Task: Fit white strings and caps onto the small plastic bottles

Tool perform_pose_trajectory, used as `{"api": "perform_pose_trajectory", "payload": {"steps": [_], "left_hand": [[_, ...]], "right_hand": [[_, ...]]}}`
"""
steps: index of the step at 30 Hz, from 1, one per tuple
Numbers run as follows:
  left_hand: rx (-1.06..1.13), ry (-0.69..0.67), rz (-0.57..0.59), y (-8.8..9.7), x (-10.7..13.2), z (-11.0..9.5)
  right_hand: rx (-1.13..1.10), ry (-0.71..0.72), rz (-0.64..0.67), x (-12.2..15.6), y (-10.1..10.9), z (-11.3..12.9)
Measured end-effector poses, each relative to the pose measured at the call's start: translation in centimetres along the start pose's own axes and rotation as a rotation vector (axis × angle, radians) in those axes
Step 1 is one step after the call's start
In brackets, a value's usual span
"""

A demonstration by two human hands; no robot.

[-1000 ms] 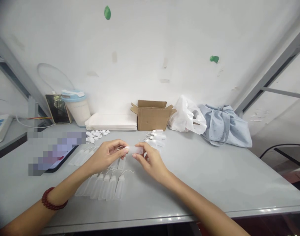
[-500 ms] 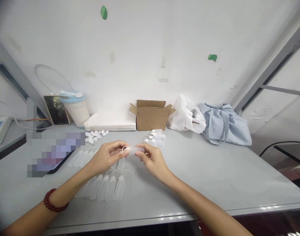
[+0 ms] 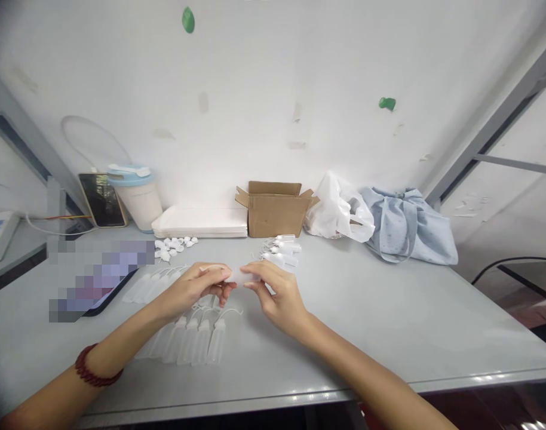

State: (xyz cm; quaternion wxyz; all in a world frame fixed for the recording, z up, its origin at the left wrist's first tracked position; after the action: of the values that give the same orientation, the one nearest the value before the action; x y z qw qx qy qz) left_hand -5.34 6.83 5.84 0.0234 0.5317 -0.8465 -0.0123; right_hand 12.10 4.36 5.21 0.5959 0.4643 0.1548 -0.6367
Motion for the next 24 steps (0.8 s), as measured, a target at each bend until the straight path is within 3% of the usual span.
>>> {"api": "perform_pose_trajectory", "payload": {"steps": [7, 14, 24], "left_hand": [[0.064, -0.001, 0.015, 0.1, 0.0, 0.3], [-0.244, -0.162, -0.016, 0.0, 0.4, -0.4], [-0.680, -0.462, -0.147, -0.8, 1.0, -0.7]], "right_hand": [[0.003, 0.000, -0.016, -0.2, 0.1, 0.4], [0.013, -0.062, 0.003, -0.2, 0.4, 0.1], [-0.192, -0.523, 0.078, -0.3, 0.3, -0.4]]}}
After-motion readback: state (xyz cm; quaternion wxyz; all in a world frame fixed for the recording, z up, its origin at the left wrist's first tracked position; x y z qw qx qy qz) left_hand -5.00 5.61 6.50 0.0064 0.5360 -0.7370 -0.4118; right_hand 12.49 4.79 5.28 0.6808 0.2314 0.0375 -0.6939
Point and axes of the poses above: each hand's wrist, its own x-axis away from the middle knuckle, its own y-axis out of the back of the hand, z = x × y, the point moved 2 cm from there along -x, towards the middle knuckle, and after that the axes turned 9 degrees about -z, right-handed, at the moved point
